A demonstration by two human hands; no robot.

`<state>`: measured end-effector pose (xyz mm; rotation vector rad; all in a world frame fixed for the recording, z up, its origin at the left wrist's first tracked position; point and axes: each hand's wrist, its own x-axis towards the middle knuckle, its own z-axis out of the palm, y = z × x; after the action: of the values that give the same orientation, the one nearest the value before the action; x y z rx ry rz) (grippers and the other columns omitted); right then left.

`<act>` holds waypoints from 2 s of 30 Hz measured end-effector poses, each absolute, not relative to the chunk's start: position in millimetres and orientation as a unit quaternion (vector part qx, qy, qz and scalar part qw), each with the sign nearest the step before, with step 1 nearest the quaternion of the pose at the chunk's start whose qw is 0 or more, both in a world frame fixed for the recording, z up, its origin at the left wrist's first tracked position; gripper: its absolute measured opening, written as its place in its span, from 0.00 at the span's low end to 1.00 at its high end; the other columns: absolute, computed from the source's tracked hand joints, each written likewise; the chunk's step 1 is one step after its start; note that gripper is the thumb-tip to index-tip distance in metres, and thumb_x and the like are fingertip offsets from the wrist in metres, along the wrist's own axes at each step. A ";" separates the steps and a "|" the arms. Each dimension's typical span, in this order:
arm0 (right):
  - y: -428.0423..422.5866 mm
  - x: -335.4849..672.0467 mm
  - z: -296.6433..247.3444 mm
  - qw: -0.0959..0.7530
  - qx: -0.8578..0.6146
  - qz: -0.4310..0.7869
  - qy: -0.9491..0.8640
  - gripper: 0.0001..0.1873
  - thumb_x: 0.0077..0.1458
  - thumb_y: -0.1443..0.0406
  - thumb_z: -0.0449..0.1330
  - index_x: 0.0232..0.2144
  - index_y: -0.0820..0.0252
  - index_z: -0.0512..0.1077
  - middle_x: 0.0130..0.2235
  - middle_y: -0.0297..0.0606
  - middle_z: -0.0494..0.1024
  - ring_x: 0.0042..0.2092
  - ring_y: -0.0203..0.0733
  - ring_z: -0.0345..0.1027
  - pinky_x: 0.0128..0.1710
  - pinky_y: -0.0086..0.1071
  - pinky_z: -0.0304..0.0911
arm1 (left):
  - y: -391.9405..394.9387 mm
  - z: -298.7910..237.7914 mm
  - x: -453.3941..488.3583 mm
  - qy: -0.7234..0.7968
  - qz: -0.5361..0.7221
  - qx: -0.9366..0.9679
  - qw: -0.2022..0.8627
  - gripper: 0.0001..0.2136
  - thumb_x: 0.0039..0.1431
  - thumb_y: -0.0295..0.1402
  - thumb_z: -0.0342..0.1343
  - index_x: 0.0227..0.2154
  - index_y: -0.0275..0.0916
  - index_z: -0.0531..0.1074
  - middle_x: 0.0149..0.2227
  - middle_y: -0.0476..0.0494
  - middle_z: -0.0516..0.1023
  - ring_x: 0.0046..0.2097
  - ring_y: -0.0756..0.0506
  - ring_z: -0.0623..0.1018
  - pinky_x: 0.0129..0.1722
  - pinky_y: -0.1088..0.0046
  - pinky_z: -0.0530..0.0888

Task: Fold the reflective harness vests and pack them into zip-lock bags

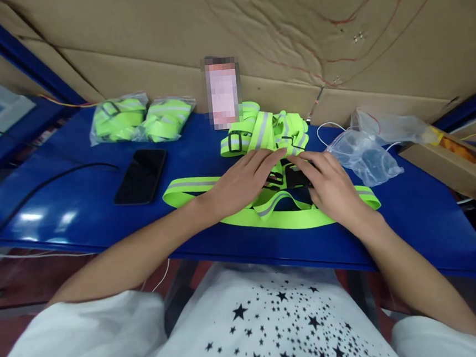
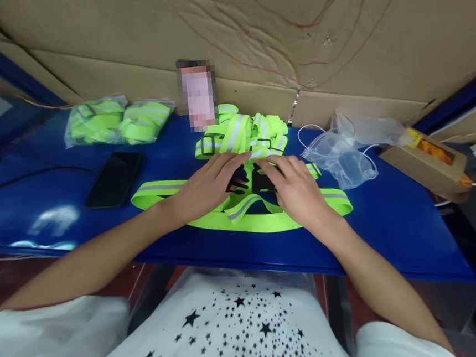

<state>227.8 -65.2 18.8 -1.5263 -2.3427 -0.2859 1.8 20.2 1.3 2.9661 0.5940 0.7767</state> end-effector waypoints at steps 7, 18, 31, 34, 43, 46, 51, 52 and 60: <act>-70.8 210.8 13.9 0.180 -0.539 -0.138 -0.811 0.36 0.53 0.80 0.50 0.64 0.66 0.63 0.58 0.53 0.71 0.55 0.58 0.63 0.55 0.50 0.66 | 9.2 -3.0 10.7 0.240 0.260 0.935 -0.023 0.30 0.65 0.20 0.47 0.69 0.27 0.49 0.57 0.26 0.70 0.58 0.34 0.72 0.60 0.52 0.71; -66.9 211.6 7.8 0.243 -0.541 -0.104 -0.798 0.36 0.50 0.75 0.52 0.64 0.62 0.63 0.58 0.52 0.73 0.56 0.59 0.66 0.52 0.51 0.63 | 4.3 12.5 3.5 0.192 0.275 0.936 0.107 0.43 0.62 0.45 0.62 0.72 0.39 0.45 0.63 0.26 0.66 0.63 0.31 0.68 0.61 0.46 0.68; -78.3 214.7 23.4 0.545 -0.402 0.174 -0.715 0.31 0.53 0.65 0.67 0.57 0.51 0.64 0.49 0.41 0.79 0.49 0.47 0.76 0.51 0.43 0.72 | 11.8 39.0 -17.0 0.084 0.251 0.875 0.406 0.48 0.41 0.48 0.76 0.65 0.47 0.62 0.64 0.35 0.70 0.64 0.33 0.72 0.64 0.53 0.68; -81.1 214.3 28.8 0.554 -0.398 0.222 -0.697 0.31 0.54 0.56 0.68 0.58 0.51 0.64 0.49 0.42 0.77 0.48 0.48 0.76 0.48 0.44 0.74 | 1.4 44.6 -17.8 0.074 0.229 0.831 0.501 0.50 0.36 0.45 0.78 0.65 0.49 0.63 0.66 0.37 0.68 0.63 0.34 0.72 0.61 0.56 0.72; -80.8 218.8 40.9 0.518 -0.395 0.311 -0.692 0.48 0.47 0.52 0.73 0.65 0.49 0.57 0.57 0.46 0.72 0.49 0.47 0.74 0.45 0.41 0.75 | -14.3 43.1 -8.5 0.101 0.207 0.696 0.680 0.16 0.54 0.43 0.69 0.39 0.35 0.80 0.33 0.41 0.82 0.36 0.42 0.81 0.42 0.65 0.78; -71.9 227.8 42.0 0.440 -0.360 0.422 -0.707 0.55 0.42 0.49 0.75 0.68 0.50 0.56 0.57 0.47 0.73 0.52 0.49 0.75 0.48 0.44 0.74 | -6.8 41.5 -12.3 0.083 0.193 0.646 0.734 0.21 0.53 0.49 0.69 0.38 0.34 0.80 0.31 0.39 0.82 0.34 0.42 0.81 0.38 0.65 0.78; -61.1 238.0 28.4 0.380 -0.386 0.515 -0.664 0.27 0.42 0.54 0.76 0.43 0.59 0.79 0.38 0.39 0.83 0.40 0.46 0.79 0.41 0.39 0.75 | -5.3 27.9 -11.1 0.081 0.234 0.652 0.717 0.24 0.56 0.52 0.65 0.44 0.36 0.78 0.34 0.39 0.82 0.35 0.40 0.81 0.38 0.62 0.79; -60.8 238.1 24.6 0.389 -0.398 0.517 -0.650 0.20 0.45 0.56 0.75 0.39 0.60 0.79 0.33 0.37 0.82 0.35 0.44 0.78 0.38 0.37 0.75 | -6.4 25.4 -8.9 0.101 0.270 0.674 0.681 0.22 0.56 0.51 0.65 0.44 0.38 0.78 0.36 0.40 0.82 0.38 0.39 0.81 0.42 0.60 0.79; -67.0 205.3 4.6 0.528 -0.478 0.367 -0.599 0.08 0.54 0.64 0.65 0.38 0.55 0.81 0.41 0.35 0.83 0.48 0.47 0.76 0.55 0.44 0.70 | -6.9 14.0 9.0 0.131 0.431 0.739 0.500 0.20 0.56 0.37 0.67 0.51 0.50 0.72 0.54 0.45 0.76 0.58 0.36 0.75 0.60 0.49 0.72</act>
<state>205.3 -67.0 4.6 -1.1417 -1.4304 0.8762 9.0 -6.9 14.0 1.7877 0.3167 1.0426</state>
